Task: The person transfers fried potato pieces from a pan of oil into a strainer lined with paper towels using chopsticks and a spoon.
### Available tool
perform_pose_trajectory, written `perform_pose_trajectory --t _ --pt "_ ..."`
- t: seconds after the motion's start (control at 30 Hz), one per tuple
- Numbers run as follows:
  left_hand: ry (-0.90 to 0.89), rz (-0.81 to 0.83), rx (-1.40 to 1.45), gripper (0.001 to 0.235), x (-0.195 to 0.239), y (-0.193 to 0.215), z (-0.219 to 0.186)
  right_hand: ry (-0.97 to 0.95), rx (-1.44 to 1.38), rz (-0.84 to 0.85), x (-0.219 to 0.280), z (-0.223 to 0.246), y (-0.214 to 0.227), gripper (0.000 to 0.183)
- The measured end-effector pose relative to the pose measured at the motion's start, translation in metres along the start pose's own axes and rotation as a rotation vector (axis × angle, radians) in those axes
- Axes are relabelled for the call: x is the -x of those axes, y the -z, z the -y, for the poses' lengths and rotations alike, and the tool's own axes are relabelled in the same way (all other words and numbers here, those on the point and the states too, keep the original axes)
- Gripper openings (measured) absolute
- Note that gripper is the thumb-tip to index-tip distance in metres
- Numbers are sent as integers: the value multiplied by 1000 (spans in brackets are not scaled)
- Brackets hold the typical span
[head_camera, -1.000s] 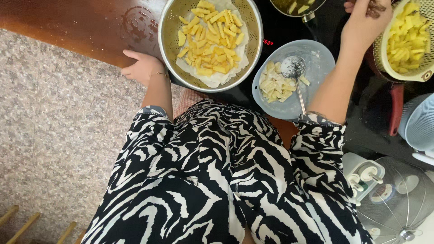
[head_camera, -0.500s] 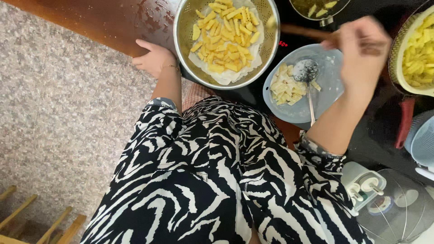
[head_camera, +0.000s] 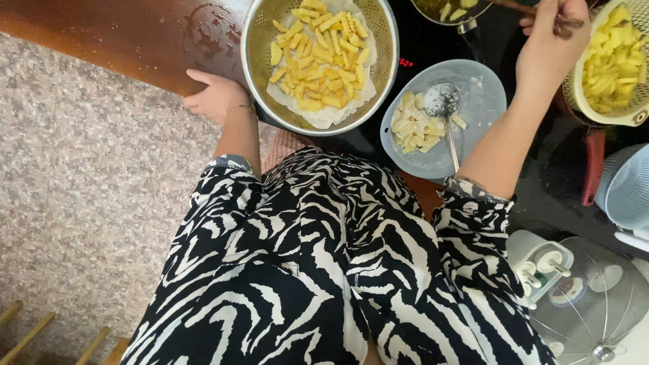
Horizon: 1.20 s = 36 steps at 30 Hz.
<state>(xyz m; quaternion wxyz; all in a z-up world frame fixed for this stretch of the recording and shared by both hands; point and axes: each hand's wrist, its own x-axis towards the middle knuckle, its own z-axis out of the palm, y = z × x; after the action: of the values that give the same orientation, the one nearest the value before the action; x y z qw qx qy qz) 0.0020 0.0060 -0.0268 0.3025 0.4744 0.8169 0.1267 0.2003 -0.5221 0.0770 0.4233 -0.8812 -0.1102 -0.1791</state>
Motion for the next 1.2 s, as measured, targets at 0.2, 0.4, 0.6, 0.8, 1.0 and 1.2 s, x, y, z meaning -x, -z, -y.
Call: perform_pose_trajectory --t 0.2,0.4,0.6,0.8,1.0,1.2 --pt "21 41 9 98 5 6 -6 -120 47 -9 2 -16 -10 25" --pt "33 24 47 99 6 6 -6 61 214 23 3 -18 -8 29" --pt "23 34 43 101 7 8 -7 -86 -30 22 -5 -30 -12 17" --pt "36 20 54 98 7 8 -7 -155 -226 -272 -6 -75 -33 21" --pt "23 1 46 97 4 5 -5 -141 -112 -263 -10 -88 -40 18" --pt "39 54 22 99 8 10 -9 -62 -91 -263 -15 -69 -27 20"
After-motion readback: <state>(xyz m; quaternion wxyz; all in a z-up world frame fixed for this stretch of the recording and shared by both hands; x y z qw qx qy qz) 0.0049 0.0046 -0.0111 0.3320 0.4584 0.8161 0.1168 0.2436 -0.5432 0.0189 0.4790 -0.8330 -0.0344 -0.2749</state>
